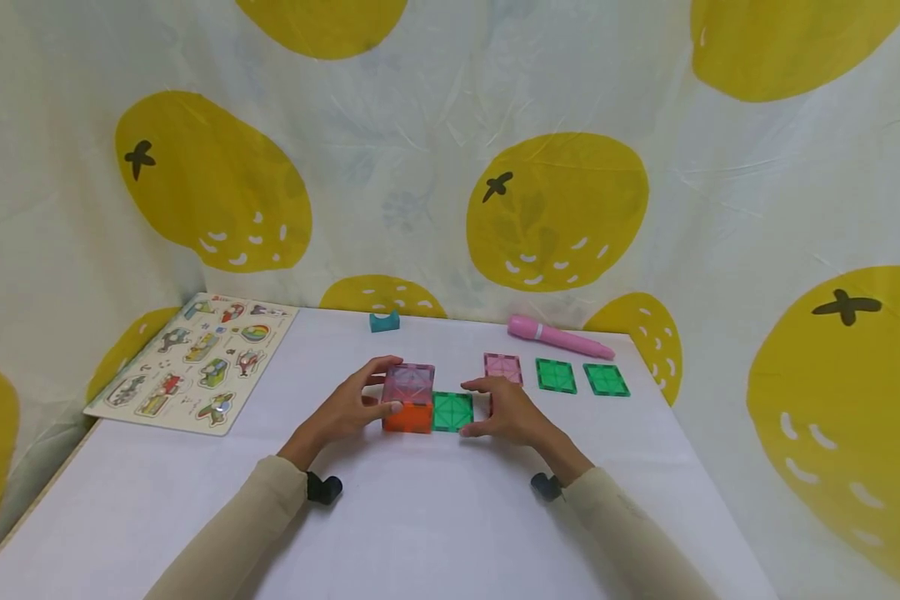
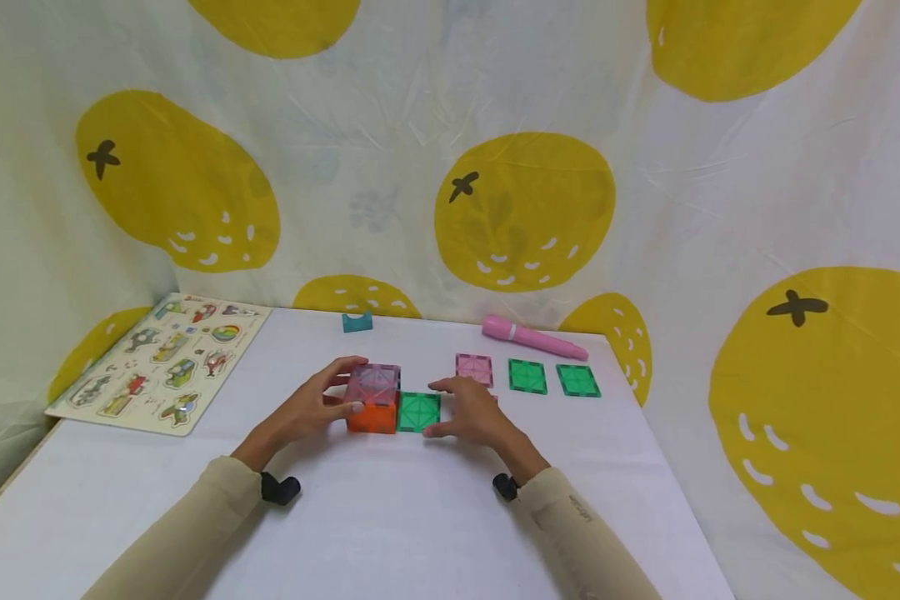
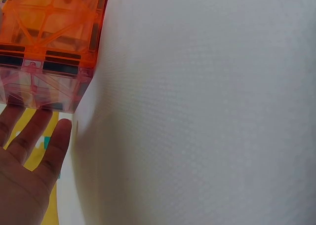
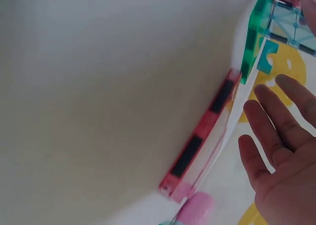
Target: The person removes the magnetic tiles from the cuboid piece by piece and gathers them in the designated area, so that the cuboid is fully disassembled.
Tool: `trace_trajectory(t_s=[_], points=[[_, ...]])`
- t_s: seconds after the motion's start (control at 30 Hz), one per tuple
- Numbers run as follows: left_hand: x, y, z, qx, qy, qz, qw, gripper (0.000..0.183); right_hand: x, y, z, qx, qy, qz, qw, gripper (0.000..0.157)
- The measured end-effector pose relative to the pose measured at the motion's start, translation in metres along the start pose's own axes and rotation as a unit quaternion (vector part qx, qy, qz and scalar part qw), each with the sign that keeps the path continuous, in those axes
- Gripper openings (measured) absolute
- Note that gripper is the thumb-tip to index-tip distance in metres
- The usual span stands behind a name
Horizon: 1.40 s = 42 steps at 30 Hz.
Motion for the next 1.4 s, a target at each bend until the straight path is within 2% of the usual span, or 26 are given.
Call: trace_trajectory(t_s=[0.17, 0.37, 0.67, 0.83, 1.03, 1.23, 1.4], points=[[0.0, 0.001, 0.0, 0.002, 0.0, 0.001, 1.0, 0.078, 0.01, -0.01, -0.003, -0.016, -0.014, 0.027, 0.999, 0.079], [0.0, 0.001, 0.0, 0.001, 0.002, 0.001, 1.0, 0.078, 0.019, -0.015, -0.011, -0.019, -0.007, 0.078, 0.997, 0.08], [0.001, 0.002, 0.0, -0.001, 0.002, -0.002, 1.0, 0.079, 0.019, -0.024, -0.012, -0.032, 0.013, 0.124, 0.992, 0.069], [0.001, 0.001, 0.001, -0.005, 0.002, -0.001, 1.0, 0.079, 0.015, -0.027, -0.009, -0.041, 0.039, 0.14, 0.989, 0.07], [0.0, -0.001, 0.001, -0.009, 0.004, -0.005, 0.9999, 0.08, 0.006, -0.025, -0.006, -0.026, 0.061, 0.152, 0.986, 0.073], [0.0, -0.002, 0.0, -0.006, 0.003, -0.005, 1.0, 0.08, -0.011, -0.015, 0.0, -0.017, 0.079, 0.155, 0.985, 0.074], [0.0, -0.002, 0.001, -0.004, 0.001, -0.003, 1.0, 0.079, -0.026, 0.002, 0.008, -0.016, 0.092, 0.142, 0.986, 0.074]])
Point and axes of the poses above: each hand's wrist, its own z-axis away from the middle knuckle, its own x-axis out of the palm, y = z × x, the point moved 9 cm from there along -z, towards the middle knuckle, and after that the axes turned 9 degrees about x, right-handed, at the moved point
